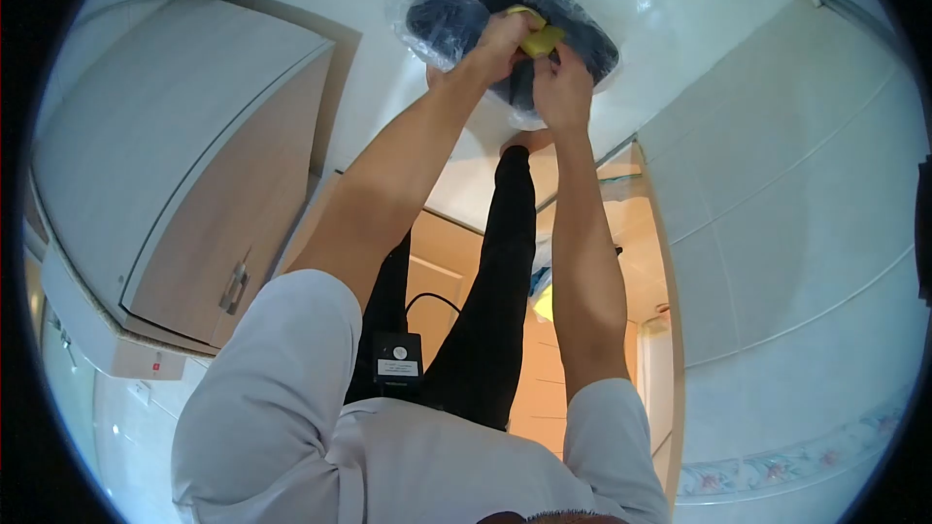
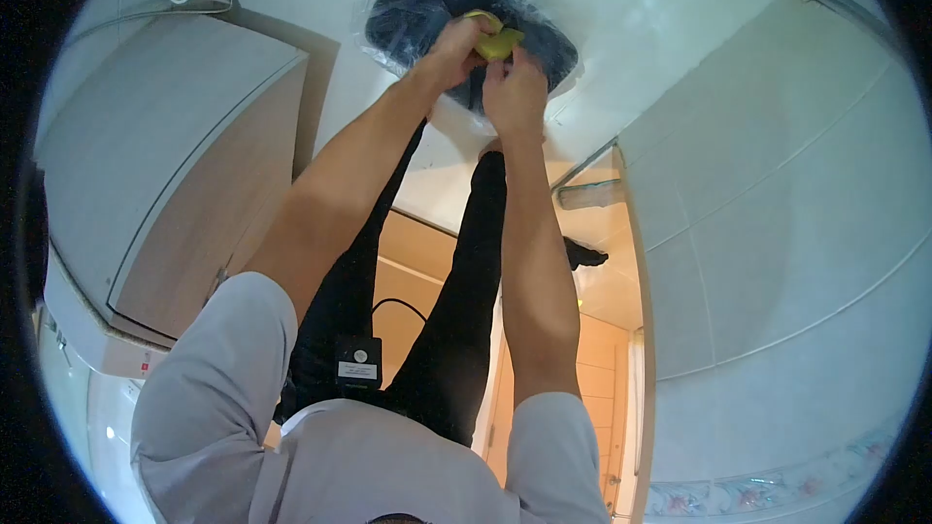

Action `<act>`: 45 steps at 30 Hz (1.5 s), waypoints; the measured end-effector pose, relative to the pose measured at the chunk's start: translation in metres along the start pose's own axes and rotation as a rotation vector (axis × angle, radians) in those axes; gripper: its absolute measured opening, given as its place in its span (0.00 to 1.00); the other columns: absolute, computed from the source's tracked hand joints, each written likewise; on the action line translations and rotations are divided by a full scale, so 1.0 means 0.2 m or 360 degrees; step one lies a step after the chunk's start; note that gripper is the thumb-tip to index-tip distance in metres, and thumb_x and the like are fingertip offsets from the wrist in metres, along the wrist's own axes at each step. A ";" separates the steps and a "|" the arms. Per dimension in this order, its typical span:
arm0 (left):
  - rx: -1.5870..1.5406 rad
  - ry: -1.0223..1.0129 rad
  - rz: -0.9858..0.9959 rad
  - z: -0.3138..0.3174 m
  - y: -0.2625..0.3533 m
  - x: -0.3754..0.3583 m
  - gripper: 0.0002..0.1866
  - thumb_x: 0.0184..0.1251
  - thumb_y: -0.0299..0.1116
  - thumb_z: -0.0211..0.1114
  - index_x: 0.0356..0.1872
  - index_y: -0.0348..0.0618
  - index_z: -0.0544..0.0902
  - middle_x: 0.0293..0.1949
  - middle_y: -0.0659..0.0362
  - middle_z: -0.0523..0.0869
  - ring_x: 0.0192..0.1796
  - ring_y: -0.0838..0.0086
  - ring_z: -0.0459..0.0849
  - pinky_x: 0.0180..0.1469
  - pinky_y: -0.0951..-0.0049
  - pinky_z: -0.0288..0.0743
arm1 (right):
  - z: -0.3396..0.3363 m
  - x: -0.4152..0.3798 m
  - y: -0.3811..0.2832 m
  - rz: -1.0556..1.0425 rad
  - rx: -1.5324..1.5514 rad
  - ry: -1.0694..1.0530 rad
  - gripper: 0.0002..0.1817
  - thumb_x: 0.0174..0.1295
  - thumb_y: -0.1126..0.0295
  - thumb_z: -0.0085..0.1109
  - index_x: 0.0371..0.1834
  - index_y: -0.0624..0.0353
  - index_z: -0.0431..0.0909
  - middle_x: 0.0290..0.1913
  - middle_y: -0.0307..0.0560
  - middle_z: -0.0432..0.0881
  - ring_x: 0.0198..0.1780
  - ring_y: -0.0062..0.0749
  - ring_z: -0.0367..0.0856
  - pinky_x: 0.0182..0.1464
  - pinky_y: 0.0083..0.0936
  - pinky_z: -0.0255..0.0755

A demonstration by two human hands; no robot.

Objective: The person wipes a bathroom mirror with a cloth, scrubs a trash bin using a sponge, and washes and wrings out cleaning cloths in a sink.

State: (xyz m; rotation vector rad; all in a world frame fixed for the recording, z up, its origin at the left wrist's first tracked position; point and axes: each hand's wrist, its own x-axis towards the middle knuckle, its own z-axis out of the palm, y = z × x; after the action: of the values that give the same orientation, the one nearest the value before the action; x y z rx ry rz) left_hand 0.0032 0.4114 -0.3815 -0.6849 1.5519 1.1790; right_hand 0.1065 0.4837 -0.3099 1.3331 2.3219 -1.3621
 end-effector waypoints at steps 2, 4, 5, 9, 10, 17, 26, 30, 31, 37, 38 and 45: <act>-0.0429 -0.0360 -0.0297 -0.01 -0.02 0.02 0.11 0.72 0.39 0.61 0.44 0.44 0.81 0.44 0.55 0.84 0.47 0.66 0.85 0.50 0.64 0.79 | 0.05 0.08 -0.01 0.0135 -0.0085 -0.0365 0.20 0.64 0.66 0.54 0.54 0.67 0.82 0.48 0.71 0.84 0.51 0.65 0.82 0.55 0.49 0.77; -0.0314 -0.0276 -0.0199 0.01 -0.04 0.01 0.08 0.72 0.38 0.63 0.38 0.45 0.79 0.35 0.59 0.81 0.37 0.70 0.81 0.40 0.67 0.77 | 0.08 0.08 0.00 0.0062 -0.0100 -0.0425 0.19 0.64 0.68 0.50 0.53 0.66 0.82 0.45 0.72 0.84 0.51 0.68 0.81 0.56 0.49 0.76; -0.0365 -0.0118 -0.0083 0.03 -0.04 0.00 0.07 0.72 0.37 0.62 0.38 0.45 0.80 0.32 0.61 0.80 0.33 0.71 0.78 0.36 0.68 0.75 | 0.07 0.06 0.01 0.0007 0.0029 -0.0449 0.18 0.65 0.69 0.51 0.53 0.66 0.82 0.48 0.69 0.84 0.51 0.66 0.82 0.55 0.48 0.76; -0.0078 0.0051 0.0305 -0.01 -0.17 0.21 0.07 0.75 0.33 0.60 0.41 0.43 0.83 0.28 0.62 0.80 0.30 0.72 0.78 0.30 0.69 0.73 | -0.03 -0.11 -0.06 -0.0210 0.0404 -0.0304 0.16 0.71 0.71 0.55 0.59 0.63 0.82 0.56 0.56 0.85 0.53 0.39 0.85 0.54 0.30 0.75; -0.0091 0.0045 0.0301 -0.01 -0.18 0.24 0.07 0.75 0.33 0.60 0.41 0.43 0.83 0.28 0.62 0.80 0.30 0.72 0.78 0.30 0.69 0.73 | -0.08 -0.15 -0.08 -0.0210 0.0389 -0.0306 0.16 0.71 0.71 0.55 0.59 0.63 0.82 0.56 0.56 0.85 0.53 0.39 0.85 0.54 0.30 0.75; 0.0583 0.0499 0.0296 0.08 -0.11 0.25 0.18 0.76 0.40 0.57 0.44 0.33 0.86 0.42 0.43 0.88 0.47 0.53 0.87 0.49 0.59 0.79 | -0.25 -0.41 -0.04 0.0232 0.0466 -0.0257 0.14 0.75 0.68 0.55 0.55 0.64 0.82 0.47 0.50 0.84 0.47 0.31 0.83 0.49 0.25 0.75; 0.0613 0.0658 0.0294 0.08 0.03 0.11 0.24 0.71 0.43 0.56 0.42 0.26 0.86 0.48 0.30 0.85 0.58 0.37 0.81 0.61 0.52 0.74 | -0.42 -0.79 0.08 0.0448 0.0472 -0.0330 0.16 0.75 0.63 0.57 0.53 0.65 0.83 0.48 0.45 0.85 0.50 0.25 0.79 0.56 0.23 0.71; 0.0346 0.0727 0.0346 0.01 0.17 -0.20 0.24 0.69 0.43 0.57 0.44 0.27 0.86 0.48 0.30 0.84 0.58 0.36 0.80 0.61 0.53 0.73 | -0.56 -1.01 -0.01 0.0634 0.0530 -0.0403 0.15 0.75 0.64 0.58 0.51 0.66 0.83 0.45 0.44 0.86 0.48 0.26 0.81 0.54 0.23 0.73; 0.0241 0.0790 0.0390 -0.03 0.15 -0.24 0.23 0.69 0.45 0.57 0.41 0.29 0.87 0.44 0.33 0.86 0.52 0.39 0.84 0.56 0.54 0.76 | -0.62 -1.06 -0.06 0.0576 0.0496 -0.0402 0.13 0.74 0.65 0.58 0.49 0.65 0.84 0.44 0.43 0.87 0.47 0.26 0.81 0.54 0.24 0.73; -0.0718 0.0180 0.0144 -0.34 0.29 -1.09 0.19 0.71 0.49 0.56 0.33 0.42 0.81 0.28 0.52 0.82 0.31 0.62 0.82 0.32 0.64 0.74 | -0.99 -1.26 -0.33 0.0077 0.0324 -0.0393 0.14 0.74 0.64 0.56 0.48 0.64 0.85 0.42 0.48 0.87 0.45 0.29 0.84 0.49 0.25 0.76; -0.0877 -0.0126 0.0151 -0.40 0.35 -1.22 0.17 0.73 0.49 0.54 0.34 0.46 0.77 0.27 0.57 0.78 0.31 0.67 0.80 0.27 0.68 0.71 | -1.05 -1.24 -0.42 -0.0003 0.0279 -0.0376 0.14 0.73 0.64 0.56 0.47 0.65 0.85 0.40 0.48 0.87 0.44 0.28 0.83 0.49 0.25 0.76; -0.1054 -0.0233 0.0764 -0.69 0.34 -2.19 0.21 0.74 0.36 0.60 0.64 0.42 0.69 0.50 0.52 0.81 0.49 0.63 0.83 0.56 0.65 0.77 | -1.33 -1.24 -0.83 -0.0321 0.0131 -0.0380 0.13 0.72 0.67 0.57 0.49 0.66 0.84 0.38 0.44 0.85 0.40 0.23 0.79 0.46 0.24 0.75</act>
State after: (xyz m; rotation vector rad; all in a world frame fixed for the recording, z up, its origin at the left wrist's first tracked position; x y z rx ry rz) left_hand 0.0287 0.2500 0.0531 -0.6345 1.2227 2.1029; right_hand 0.2097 0.4989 0.0771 0.9142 2.3079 -1.5933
